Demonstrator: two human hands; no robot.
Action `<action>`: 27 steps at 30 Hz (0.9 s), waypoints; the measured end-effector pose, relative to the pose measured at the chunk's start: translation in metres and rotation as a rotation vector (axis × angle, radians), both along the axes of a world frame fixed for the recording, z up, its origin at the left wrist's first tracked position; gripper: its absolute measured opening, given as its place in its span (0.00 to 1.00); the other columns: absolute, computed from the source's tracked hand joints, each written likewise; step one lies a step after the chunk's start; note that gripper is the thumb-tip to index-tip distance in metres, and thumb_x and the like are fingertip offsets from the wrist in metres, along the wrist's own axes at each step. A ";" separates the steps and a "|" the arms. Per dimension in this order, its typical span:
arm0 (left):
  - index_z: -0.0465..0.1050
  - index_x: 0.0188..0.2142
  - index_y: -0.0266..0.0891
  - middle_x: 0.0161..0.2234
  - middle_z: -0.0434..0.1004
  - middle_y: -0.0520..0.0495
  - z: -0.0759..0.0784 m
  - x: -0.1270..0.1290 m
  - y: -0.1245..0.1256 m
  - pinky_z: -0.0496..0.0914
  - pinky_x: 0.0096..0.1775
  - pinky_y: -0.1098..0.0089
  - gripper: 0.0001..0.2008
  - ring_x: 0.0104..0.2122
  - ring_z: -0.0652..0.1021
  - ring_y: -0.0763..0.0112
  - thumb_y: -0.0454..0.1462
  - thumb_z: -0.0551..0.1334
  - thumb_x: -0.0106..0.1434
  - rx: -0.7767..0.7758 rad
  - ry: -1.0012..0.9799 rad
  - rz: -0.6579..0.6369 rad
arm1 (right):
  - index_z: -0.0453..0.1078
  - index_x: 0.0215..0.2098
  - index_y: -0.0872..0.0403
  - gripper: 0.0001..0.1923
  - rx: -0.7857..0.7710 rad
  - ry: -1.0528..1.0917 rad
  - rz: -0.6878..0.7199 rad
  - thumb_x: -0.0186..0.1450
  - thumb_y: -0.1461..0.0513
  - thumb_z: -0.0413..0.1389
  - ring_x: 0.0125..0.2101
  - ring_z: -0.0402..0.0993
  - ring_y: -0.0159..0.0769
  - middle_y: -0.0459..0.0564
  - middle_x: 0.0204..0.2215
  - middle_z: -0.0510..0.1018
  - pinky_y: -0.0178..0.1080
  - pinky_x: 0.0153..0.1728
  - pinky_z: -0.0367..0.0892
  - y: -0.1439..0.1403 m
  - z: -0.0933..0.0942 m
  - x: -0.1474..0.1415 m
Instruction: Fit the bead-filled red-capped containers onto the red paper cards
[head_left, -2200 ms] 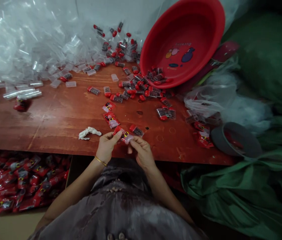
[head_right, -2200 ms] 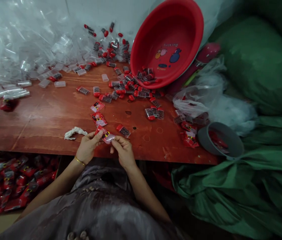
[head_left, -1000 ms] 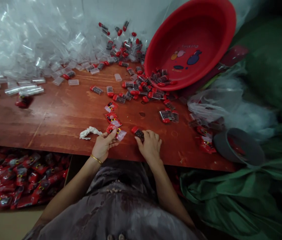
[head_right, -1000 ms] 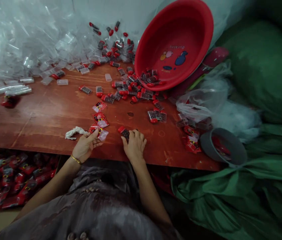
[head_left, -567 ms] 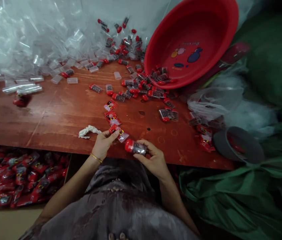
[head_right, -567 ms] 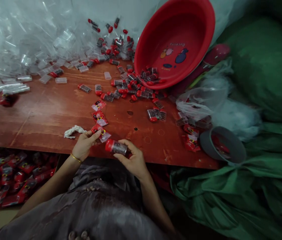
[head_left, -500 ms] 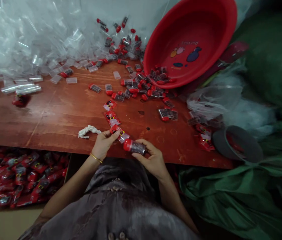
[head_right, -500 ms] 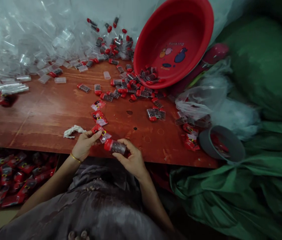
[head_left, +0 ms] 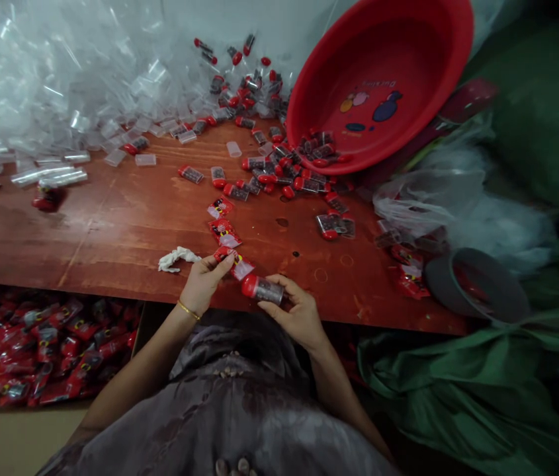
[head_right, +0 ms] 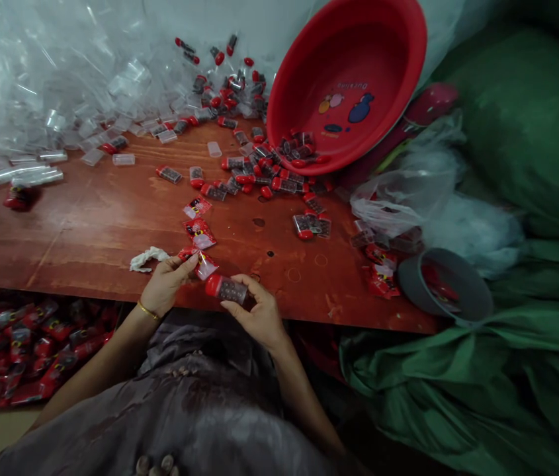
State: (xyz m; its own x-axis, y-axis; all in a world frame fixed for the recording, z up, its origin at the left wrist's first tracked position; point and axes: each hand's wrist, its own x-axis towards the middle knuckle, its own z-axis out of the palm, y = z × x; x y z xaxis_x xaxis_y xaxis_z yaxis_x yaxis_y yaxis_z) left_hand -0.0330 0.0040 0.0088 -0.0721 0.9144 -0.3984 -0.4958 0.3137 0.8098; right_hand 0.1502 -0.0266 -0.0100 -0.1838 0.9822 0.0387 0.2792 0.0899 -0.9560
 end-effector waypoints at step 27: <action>0.78 0.28 0.34 0.26 0.79 0.49 -0.001 0.007 -0.009 0.69 0.35 0.72 0.15 0.27 0.74 0.73 0.41 0.73 0.41 0.118 0.144 -0.112 | 0.69 0.45 0.52 0.19 0.126 -0.079 -0.108 0.55 0.59 0.62 0.35 0.76 0.37 0.48 0.37 0.78 0.39 0.40 0.71 -0.008 -0.011 -0.004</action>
State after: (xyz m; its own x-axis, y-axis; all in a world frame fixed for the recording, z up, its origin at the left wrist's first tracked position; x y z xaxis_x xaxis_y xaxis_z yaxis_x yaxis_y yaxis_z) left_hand -0.0263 -0.0052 0.0077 -0.0157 0.9596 -0.2809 -0.3400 0.2591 0.9040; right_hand 0.1464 -0.0341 -0.0207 -0.0849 0.9847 0.1522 0.3672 0.1729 -0.9139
